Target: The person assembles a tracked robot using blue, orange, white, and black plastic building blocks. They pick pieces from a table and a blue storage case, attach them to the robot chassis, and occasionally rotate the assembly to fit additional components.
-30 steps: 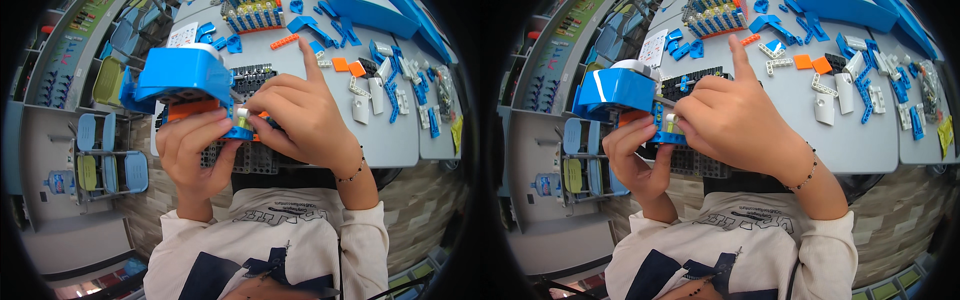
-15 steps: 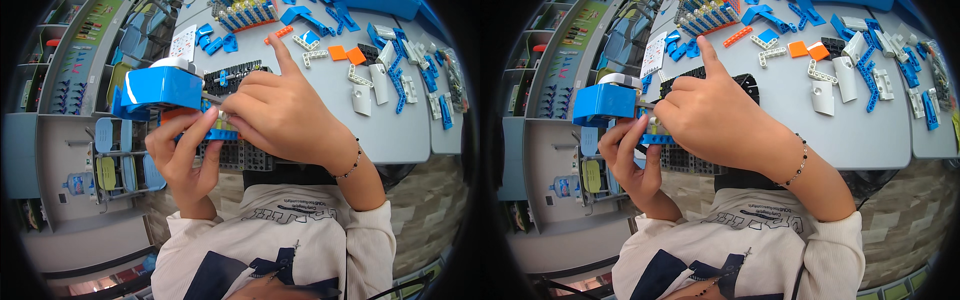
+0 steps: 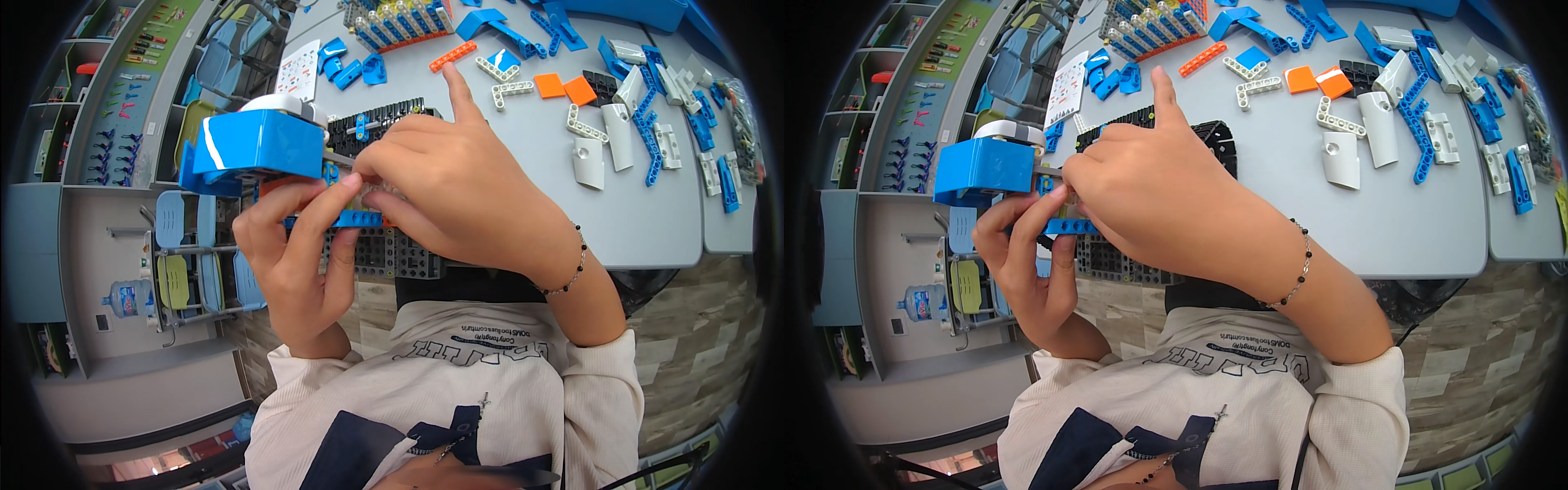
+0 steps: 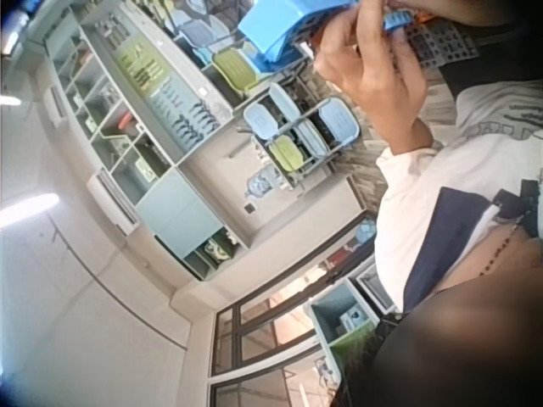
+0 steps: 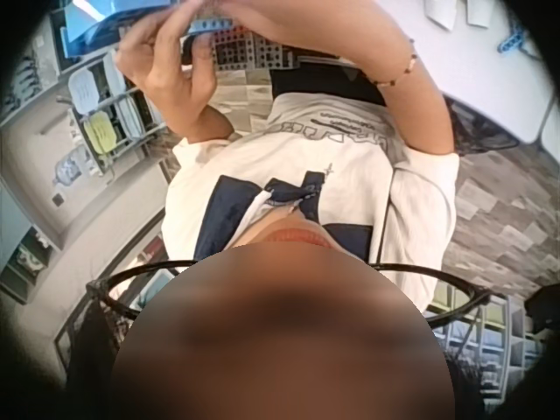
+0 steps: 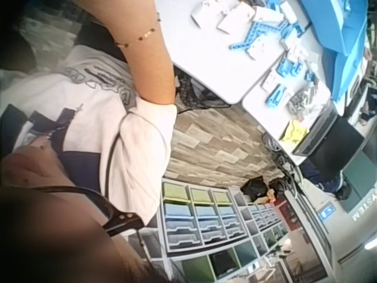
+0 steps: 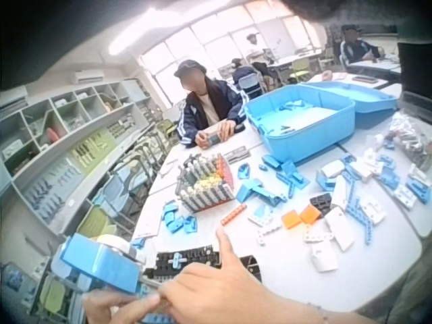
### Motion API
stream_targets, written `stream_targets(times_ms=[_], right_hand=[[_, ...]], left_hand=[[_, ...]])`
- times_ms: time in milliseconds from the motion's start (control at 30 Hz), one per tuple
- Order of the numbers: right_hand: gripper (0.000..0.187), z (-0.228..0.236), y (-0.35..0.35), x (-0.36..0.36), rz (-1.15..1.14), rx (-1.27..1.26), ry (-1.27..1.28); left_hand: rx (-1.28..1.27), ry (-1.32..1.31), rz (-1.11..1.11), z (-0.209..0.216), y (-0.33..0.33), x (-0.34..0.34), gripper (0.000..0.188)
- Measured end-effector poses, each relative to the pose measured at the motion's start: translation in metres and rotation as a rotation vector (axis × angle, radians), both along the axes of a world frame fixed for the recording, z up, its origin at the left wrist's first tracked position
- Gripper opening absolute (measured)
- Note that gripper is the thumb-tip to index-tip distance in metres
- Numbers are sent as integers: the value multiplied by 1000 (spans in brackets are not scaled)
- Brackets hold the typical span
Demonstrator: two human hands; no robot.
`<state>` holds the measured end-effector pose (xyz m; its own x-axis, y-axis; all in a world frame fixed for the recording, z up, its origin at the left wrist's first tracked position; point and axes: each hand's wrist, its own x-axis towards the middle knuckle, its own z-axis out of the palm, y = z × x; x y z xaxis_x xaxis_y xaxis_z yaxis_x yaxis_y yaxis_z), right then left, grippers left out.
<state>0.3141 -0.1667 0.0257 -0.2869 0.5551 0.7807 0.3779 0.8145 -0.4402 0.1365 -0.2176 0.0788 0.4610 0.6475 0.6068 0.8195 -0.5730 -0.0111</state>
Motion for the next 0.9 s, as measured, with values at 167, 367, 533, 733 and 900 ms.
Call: stream_targets(times_ms=[167,367,533,733,900], right_hand=[[10,3,-3,3,-51,-28,-131],[11,2,-3,5,-50,-16,-135],[12,1,-3,5,-57,-12,-142],[13,0,-2,6,-24,-7,-125],[18,3,-5,10,27,-87,-116]], left_hand=[[-15,21,23,2,-1,0,38],[-44,70,38,6,-3,2,43],[-73,123,27,13,-1,1,46],[-77,159,50,15,-3,2,45],[-92,138,41,16,-1,2,45]])
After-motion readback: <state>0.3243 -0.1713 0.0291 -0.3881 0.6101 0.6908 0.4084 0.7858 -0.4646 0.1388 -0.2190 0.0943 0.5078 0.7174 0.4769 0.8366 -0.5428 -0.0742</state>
